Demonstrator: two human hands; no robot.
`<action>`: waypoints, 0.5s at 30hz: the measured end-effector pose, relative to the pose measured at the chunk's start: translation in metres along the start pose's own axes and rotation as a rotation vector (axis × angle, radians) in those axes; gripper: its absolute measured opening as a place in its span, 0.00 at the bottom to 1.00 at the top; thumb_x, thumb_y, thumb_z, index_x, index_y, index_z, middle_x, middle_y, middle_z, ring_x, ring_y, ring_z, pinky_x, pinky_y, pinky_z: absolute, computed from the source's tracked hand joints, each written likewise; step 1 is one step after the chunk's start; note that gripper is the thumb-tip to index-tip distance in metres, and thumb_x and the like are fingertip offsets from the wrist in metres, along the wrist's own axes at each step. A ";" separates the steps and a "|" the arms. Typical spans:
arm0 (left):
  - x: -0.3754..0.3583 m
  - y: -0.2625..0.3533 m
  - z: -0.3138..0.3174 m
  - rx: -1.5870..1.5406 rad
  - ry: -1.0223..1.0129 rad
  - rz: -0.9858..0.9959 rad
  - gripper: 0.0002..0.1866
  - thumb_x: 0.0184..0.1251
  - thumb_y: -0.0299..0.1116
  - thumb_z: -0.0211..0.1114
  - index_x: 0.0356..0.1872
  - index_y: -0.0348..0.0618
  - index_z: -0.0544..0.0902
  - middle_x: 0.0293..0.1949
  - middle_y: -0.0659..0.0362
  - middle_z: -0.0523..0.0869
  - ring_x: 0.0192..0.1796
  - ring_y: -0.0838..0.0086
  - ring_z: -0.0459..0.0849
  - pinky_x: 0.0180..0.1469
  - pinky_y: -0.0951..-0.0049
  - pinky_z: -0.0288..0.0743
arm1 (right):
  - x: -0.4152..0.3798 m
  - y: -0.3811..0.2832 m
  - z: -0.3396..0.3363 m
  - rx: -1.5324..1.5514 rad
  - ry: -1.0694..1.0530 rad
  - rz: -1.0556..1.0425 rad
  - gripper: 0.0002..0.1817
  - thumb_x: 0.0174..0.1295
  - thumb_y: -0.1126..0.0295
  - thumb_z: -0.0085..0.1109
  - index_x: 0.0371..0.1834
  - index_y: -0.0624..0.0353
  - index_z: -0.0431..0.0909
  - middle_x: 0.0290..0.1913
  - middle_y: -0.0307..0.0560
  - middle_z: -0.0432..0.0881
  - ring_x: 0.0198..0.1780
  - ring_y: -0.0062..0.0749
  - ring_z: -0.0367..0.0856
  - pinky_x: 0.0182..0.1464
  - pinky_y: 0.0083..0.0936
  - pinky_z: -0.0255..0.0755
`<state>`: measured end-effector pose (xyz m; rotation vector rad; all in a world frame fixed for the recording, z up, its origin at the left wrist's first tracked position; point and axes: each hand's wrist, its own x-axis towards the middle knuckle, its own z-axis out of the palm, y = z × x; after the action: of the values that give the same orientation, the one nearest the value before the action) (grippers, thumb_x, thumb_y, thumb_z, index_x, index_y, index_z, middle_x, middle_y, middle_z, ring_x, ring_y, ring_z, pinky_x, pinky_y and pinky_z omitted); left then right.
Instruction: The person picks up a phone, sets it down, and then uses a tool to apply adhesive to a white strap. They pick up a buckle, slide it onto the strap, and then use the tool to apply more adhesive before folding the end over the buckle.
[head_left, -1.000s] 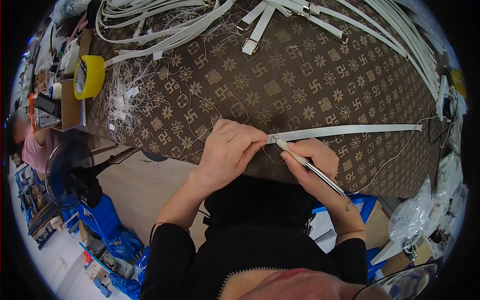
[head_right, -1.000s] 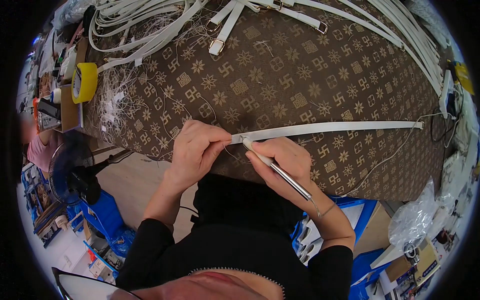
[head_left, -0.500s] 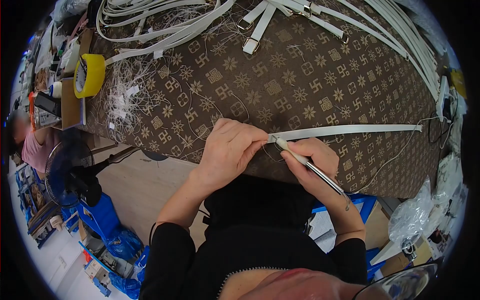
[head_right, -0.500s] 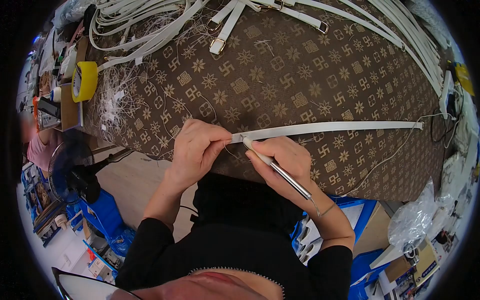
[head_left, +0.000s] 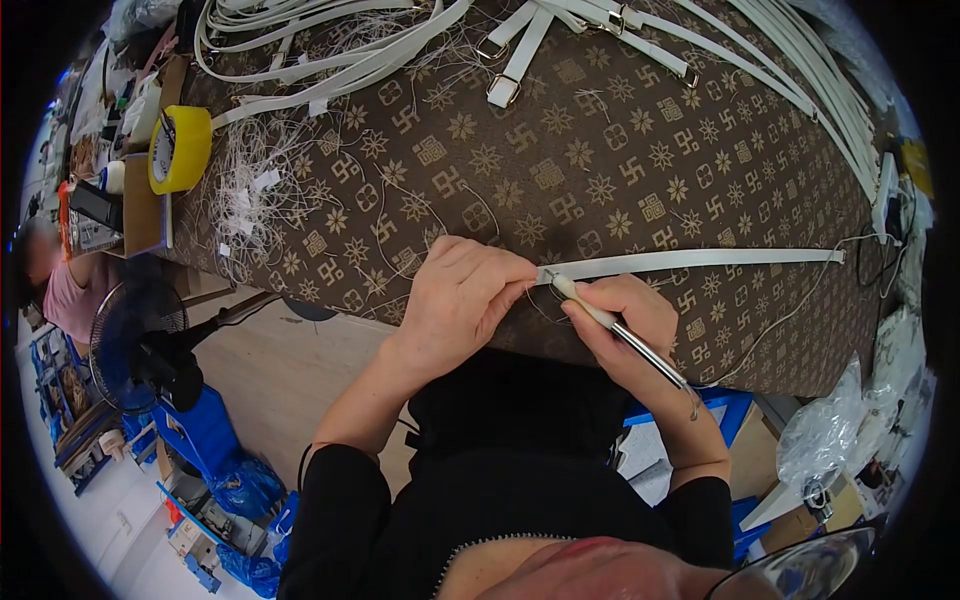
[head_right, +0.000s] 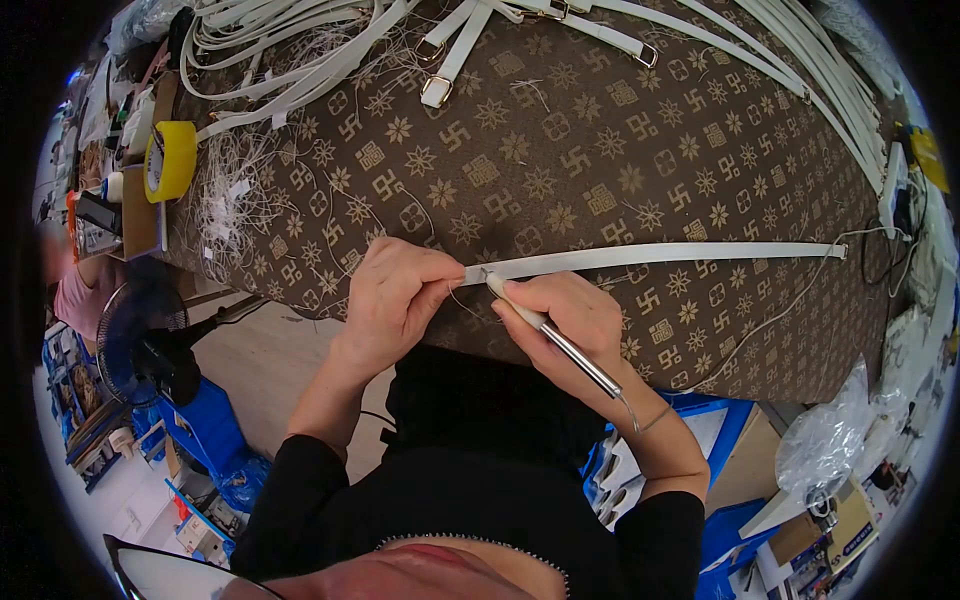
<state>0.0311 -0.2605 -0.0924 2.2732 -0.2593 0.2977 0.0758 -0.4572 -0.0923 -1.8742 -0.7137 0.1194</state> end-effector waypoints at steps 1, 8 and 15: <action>0.000 0.000 0.000 0.000 -0.001 0.000 0.09 0.53 0.25 0.68 0.34 0.45 0.78 0.29 0.63 0.83 0.32 0.70 0.81 0.38 0.69 0.70 | 0.000 0.000 0.000 0.005 -0.003 0.003 0.11 0.47 0.79 0.69 0.34 0.61 0.78 0.29 0.47 0.82 0.29 0.35 0.82 0.29 0.23 0.74; 0.001 0.001 0.000 0.000 0.006 0.002 0.08 0.53 0.25 0.68 0.33 0.45 0.78 0.29 0.62 0.82 0.32 0.69 0.82 0.38 0.69 0.70 | 0.001 0.000 0.000 -0.014 -0.001 -0.017 0.11 0.47 0.79 0.69 0.34 0.61 0.79 0.29 0.47 0.82 0.28 0.36 0.82 0.29 0.24 0.73; 0.000 0.000 0.000 0.009 0.013 0.014 0.08 0.53 0.25 0.68 0.33 0.45 0.78 0.28 0.63 0.82 0.32 0.70 0.81 0.38 0.70 0.70 | -0.001 0.001 0.000 0.010 -0.004 -0.010 0.11 0.47 0.80 0.68 0.34 0.61 0.78 0.29 0.47 0.82 0.28 0.36 0.81 0.30 0.24 0.73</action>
<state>0.0314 -0.2609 -0.0927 2.2780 -0.2679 0.3219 0.0755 -0.4577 -0.0929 -1.8606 -0.7241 0.1201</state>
